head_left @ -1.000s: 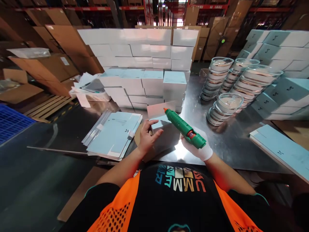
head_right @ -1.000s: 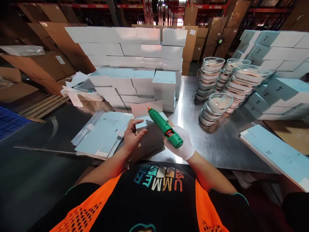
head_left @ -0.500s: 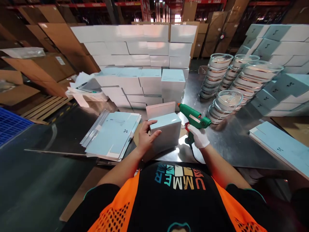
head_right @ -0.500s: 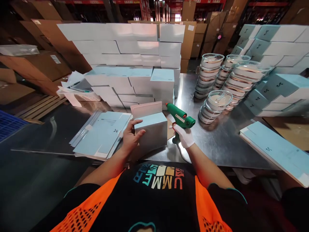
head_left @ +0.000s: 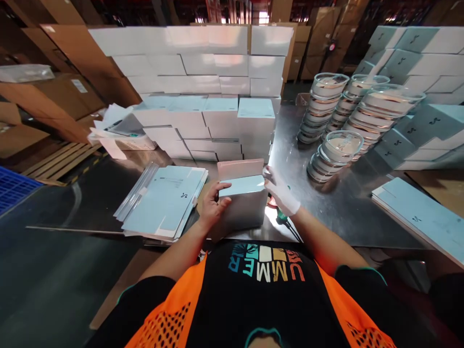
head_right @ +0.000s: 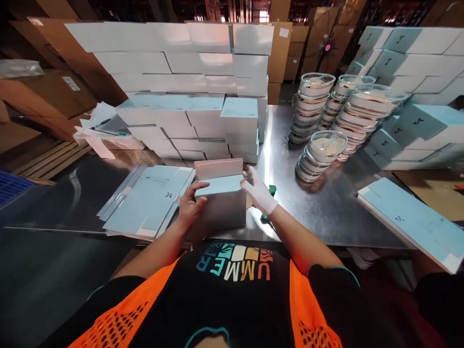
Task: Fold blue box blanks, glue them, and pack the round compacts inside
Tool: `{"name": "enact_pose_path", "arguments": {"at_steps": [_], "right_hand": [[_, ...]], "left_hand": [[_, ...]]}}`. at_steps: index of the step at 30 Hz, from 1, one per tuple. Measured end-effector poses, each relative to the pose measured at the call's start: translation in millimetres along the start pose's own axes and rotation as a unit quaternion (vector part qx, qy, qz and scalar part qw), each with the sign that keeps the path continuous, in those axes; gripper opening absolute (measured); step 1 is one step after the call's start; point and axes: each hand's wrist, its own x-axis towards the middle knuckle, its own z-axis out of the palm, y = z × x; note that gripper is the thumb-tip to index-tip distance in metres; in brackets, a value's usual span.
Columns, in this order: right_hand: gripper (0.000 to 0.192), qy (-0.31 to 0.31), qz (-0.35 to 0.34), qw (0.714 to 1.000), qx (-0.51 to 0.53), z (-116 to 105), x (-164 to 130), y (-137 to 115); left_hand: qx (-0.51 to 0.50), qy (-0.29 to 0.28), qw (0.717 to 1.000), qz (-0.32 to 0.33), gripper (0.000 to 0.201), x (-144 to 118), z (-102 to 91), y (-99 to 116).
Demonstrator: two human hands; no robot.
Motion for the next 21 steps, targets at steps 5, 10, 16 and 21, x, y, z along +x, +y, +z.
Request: {"name": "enact_pose_path", "arguments": {"at_steps": [5,10,16,21], "right_hand": [[0.080,-0.100,-0.043,0.994,0.019,16.1,8.7,-2.8],[0.056,-0.155,-0.164,0.974,-0.029,-7.3,-4.3,9.5],[0.024,-0.178,-0.213,0.959,-0.063,0.8,-19.4,-4.3],[0.032,-0.142,-0.214,0.963,-0.077,7.1,-27.0,3.8]], "left_hand": [[-0.015,0.041,0.999,0.013,0.070,-4.5,3.4,-7.6],[-0.095,0.023,0.991,0.093,0.058,-2.7,2.4,-0.7],[-0.019,-0.085,0.989,0.122,0.044,2.7,-17.1,7.8],[-0.054,-0.077,0.990,0.107,0.044,-4.1,-15.9,-3.9]]}}
